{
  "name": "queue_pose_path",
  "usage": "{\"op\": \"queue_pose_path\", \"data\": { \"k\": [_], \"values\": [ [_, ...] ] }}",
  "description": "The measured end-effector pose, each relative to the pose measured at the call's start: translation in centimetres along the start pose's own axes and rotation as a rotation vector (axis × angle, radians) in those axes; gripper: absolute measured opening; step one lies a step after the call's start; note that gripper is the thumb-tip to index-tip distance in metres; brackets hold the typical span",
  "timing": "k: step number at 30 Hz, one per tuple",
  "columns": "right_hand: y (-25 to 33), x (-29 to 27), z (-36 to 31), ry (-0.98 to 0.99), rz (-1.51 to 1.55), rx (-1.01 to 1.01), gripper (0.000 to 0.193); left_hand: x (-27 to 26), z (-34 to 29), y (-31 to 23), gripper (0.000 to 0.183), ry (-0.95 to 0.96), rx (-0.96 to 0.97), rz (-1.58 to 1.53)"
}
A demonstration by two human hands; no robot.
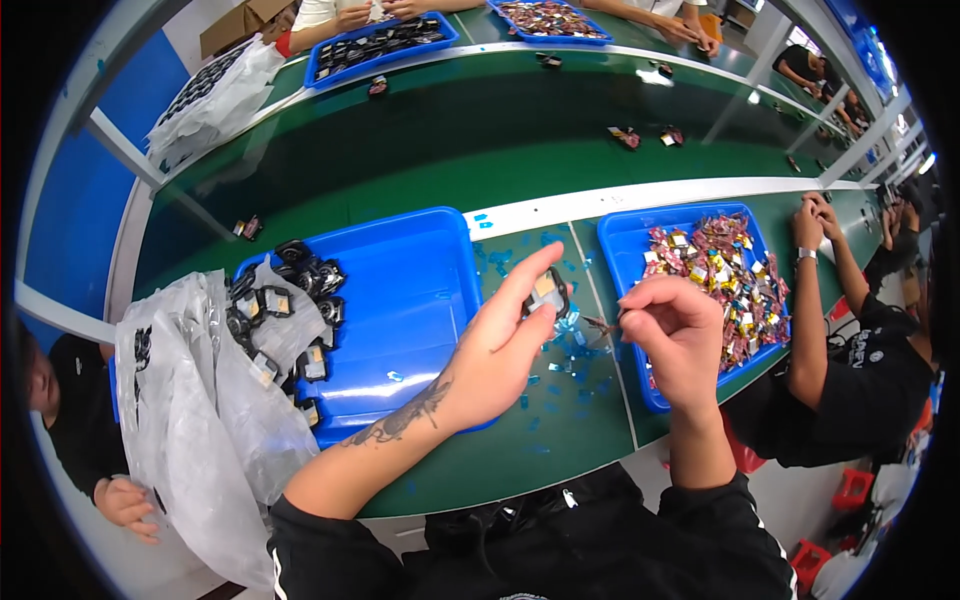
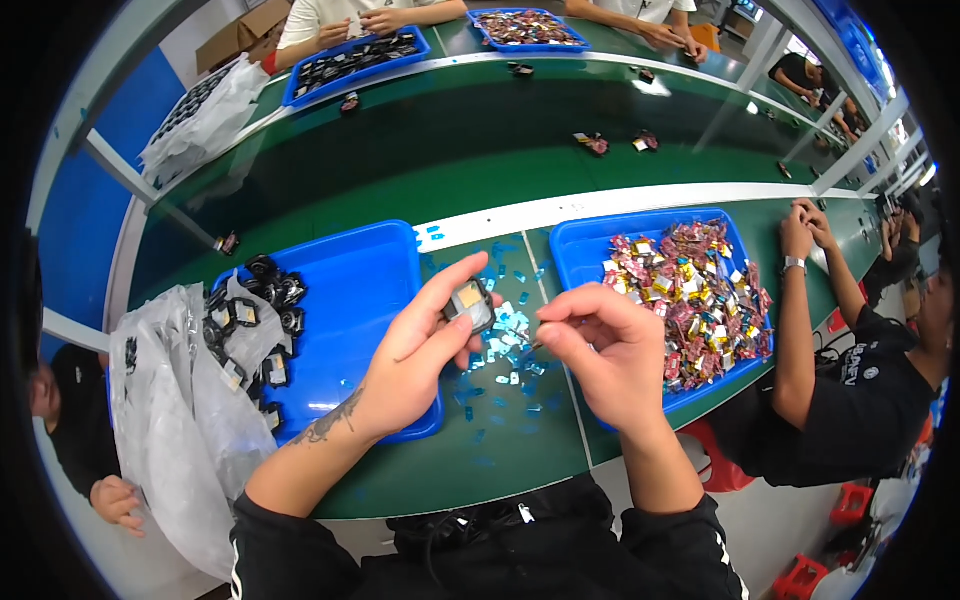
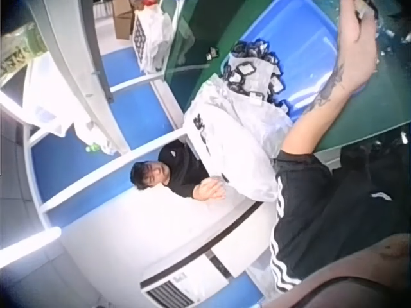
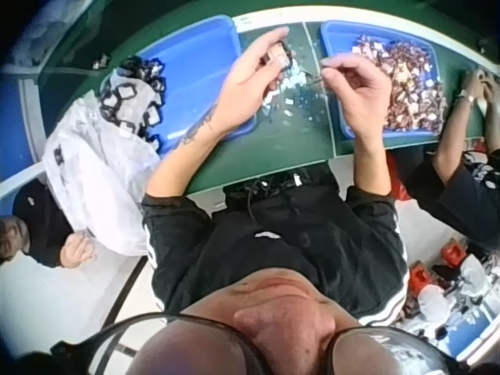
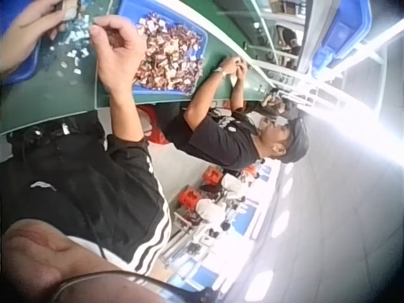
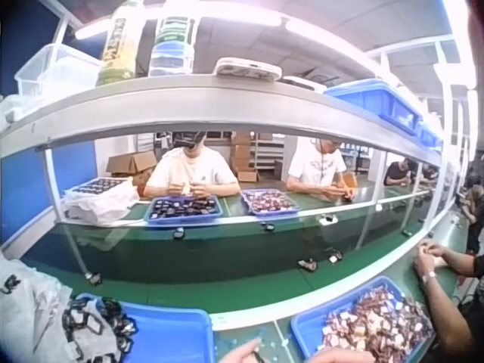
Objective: Assembling small electronic speaker/driver components by fitting parts together at a factory workbench.
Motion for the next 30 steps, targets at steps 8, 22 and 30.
{"op": "queue_pose_path", "data": {
  "k": [8,22,30],
  "values": [
    [0.5,3.0,1.1,0.018,-0.119,0.075,0.017,0.8,-0.1,0.7,0.055,-0.024,0.218,-0.004],
    [1.9,2.2,-0.2,0.059,-0.249,0.022,0.019,-0.4,0.7,0.2,0.038,-0.169,0.177,-0.244],
    [2.1,3.6,0.8,-0.151,-0.627,-0.232,0.016,0.9,-0.2,0.2,0.042,-0.026,0.086,-0.299]
  ]
}}
Point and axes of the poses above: each hand's wrist, its own z-axis towards the middle knuckle, its own x-axis out of the palm, y = z × x, the point moved 1 cm from there along z, towards the middle knuckle, and after that the axes turned 6 degrees about x, right-handed, at the moved point
